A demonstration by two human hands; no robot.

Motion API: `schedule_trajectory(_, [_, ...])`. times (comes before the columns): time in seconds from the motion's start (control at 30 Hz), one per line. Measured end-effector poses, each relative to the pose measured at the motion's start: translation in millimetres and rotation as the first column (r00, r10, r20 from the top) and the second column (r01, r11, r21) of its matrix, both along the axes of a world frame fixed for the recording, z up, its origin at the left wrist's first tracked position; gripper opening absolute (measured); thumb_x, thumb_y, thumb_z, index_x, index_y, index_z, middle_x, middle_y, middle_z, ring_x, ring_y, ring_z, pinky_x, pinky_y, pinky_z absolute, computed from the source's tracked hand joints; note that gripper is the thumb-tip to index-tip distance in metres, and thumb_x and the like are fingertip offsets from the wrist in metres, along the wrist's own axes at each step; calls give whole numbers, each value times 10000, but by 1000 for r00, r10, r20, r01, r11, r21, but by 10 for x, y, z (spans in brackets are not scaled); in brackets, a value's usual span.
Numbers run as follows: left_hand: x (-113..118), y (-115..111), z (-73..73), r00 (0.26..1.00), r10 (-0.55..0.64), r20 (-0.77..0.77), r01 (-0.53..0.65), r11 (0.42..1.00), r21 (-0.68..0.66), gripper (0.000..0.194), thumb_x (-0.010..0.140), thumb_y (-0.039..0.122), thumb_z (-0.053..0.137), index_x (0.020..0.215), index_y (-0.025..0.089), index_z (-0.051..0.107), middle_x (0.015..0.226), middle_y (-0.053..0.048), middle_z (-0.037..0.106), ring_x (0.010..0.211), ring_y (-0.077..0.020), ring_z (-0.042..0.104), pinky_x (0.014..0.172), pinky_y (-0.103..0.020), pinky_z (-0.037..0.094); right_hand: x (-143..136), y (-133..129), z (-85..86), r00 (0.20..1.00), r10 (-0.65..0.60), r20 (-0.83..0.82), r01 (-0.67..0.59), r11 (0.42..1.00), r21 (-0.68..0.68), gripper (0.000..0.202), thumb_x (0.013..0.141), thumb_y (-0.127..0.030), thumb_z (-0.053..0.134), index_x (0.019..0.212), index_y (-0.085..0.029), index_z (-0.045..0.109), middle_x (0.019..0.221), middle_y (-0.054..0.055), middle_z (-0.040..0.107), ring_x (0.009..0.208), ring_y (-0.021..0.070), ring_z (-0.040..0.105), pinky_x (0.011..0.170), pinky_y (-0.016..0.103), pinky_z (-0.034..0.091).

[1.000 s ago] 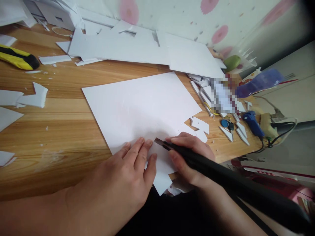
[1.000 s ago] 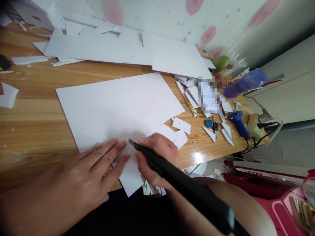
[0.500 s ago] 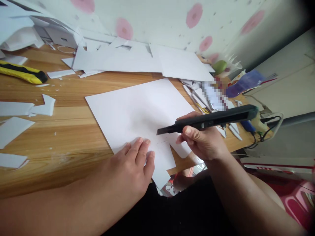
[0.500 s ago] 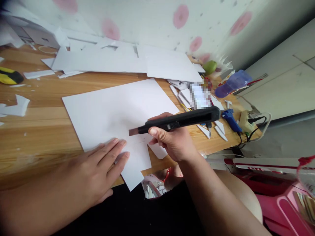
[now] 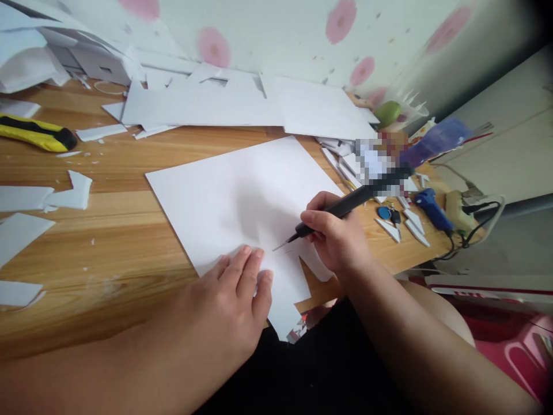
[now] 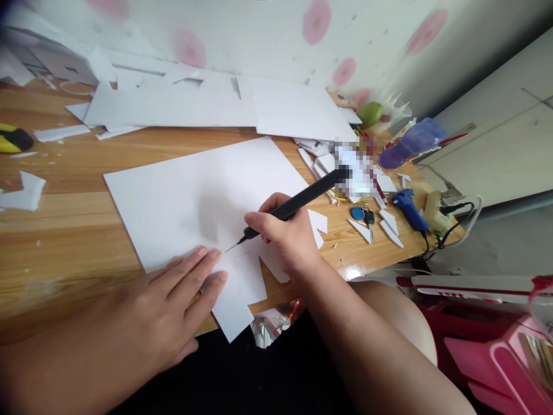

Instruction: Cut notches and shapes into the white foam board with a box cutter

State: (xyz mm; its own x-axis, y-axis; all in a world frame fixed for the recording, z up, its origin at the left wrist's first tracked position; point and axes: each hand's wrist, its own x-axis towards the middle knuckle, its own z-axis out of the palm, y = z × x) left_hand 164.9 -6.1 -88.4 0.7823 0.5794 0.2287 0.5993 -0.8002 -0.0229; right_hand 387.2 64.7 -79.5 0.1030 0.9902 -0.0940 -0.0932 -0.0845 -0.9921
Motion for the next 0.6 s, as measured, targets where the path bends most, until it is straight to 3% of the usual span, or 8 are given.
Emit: schedule_trajectory(0.6, [-19,-7,25,999,-29,22,28,999,42,349,979,114,559,1313,38,625,1403,-303,661,1292,-422,686,1039,-501,576,45,9,-142,993,65,98,-70,996,56,226,718,-312,857,656,-215,662,541,-67,539,475,97,450,450,236,361])
